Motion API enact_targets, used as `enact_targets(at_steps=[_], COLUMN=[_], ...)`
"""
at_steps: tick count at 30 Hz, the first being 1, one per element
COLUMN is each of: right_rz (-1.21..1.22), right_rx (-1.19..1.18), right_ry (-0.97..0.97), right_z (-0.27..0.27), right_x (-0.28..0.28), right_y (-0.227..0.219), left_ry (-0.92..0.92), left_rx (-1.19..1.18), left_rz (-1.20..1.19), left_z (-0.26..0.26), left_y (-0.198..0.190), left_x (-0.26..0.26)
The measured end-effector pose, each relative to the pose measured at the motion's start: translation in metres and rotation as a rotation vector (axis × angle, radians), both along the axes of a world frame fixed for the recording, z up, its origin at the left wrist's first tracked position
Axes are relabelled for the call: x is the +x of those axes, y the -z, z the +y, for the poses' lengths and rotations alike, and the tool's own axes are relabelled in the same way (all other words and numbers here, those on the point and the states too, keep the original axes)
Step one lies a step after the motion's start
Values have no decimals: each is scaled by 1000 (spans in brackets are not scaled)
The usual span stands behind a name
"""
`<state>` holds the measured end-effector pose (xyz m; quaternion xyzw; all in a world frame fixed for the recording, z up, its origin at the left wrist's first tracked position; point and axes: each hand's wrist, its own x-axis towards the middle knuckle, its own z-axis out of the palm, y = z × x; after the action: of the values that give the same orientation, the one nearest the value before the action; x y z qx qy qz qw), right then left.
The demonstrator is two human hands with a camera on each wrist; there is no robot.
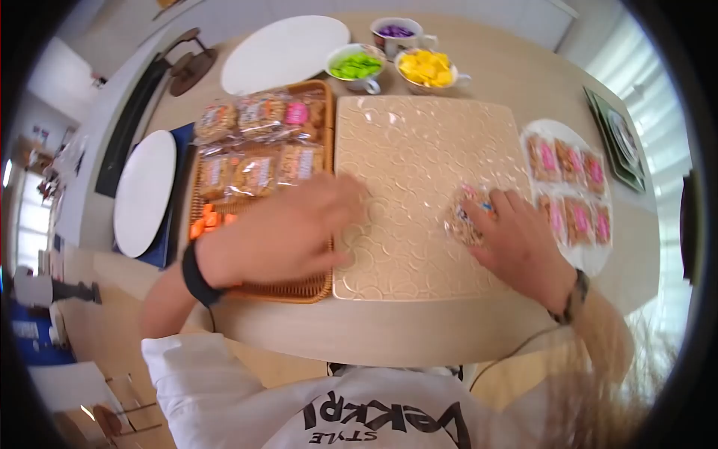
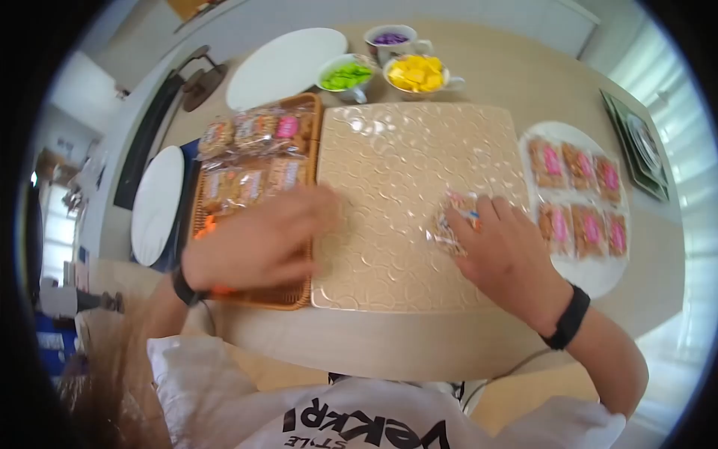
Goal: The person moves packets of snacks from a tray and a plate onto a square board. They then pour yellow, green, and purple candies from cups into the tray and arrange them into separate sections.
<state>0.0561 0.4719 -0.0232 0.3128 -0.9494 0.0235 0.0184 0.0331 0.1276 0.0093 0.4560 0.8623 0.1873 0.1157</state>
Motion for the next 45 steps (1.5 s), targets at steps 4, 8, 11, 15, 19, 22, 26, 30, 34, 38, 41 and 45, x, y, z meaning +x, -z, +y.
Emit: enact_targets(at_steps=[4, 8, 11, 15, 19, 22, 26, 30, 34, 38, 41, 45], right_rz=[-218, -194, 6, 281, 250, 205, 77, 2, 105, 158, 204, 9], right_rx=[-113, -258, -377, -448, -382, -381, -323, -125, -91, 33, 77, 111], right_ry=[-109, -259, -288, -388, -388, -382, -350, -335, -436, -399, -350, -190], right_z=[4, -20, -61, -129, -179, -198, -202, -206, -212, -221, -228, -224], right_x=[-15, -44, -79, -132, -164, -178, -187, -189, -194, -192, -197, -174], right_y=[-15, -17, -19, -4, -2, 4, 11, 0, 10, 11, 32, 4], left_ry=[47, -49, -134, -168, -182, -178, -192, -189, -187, -183, -138, -142], left_rx=[-63, -65, -41, 7, 83, 138, 224, 258, 243, 237, 277, 189], left_rz=[42, 19, 35, -18, -62, -74, -98, -106, -72, -56, -102, -97], left_z=[16, 24, 26, 22, 17, 15, 12, 11, 13, 13, 13, 16], left_y=[6, 17, 26, 31, 32, 37, 40, 44, 46, 48, 44, 37], left_x=[42, 70, 79, 78, 74, 71, 71, 73, 75, 76, 73, 75])
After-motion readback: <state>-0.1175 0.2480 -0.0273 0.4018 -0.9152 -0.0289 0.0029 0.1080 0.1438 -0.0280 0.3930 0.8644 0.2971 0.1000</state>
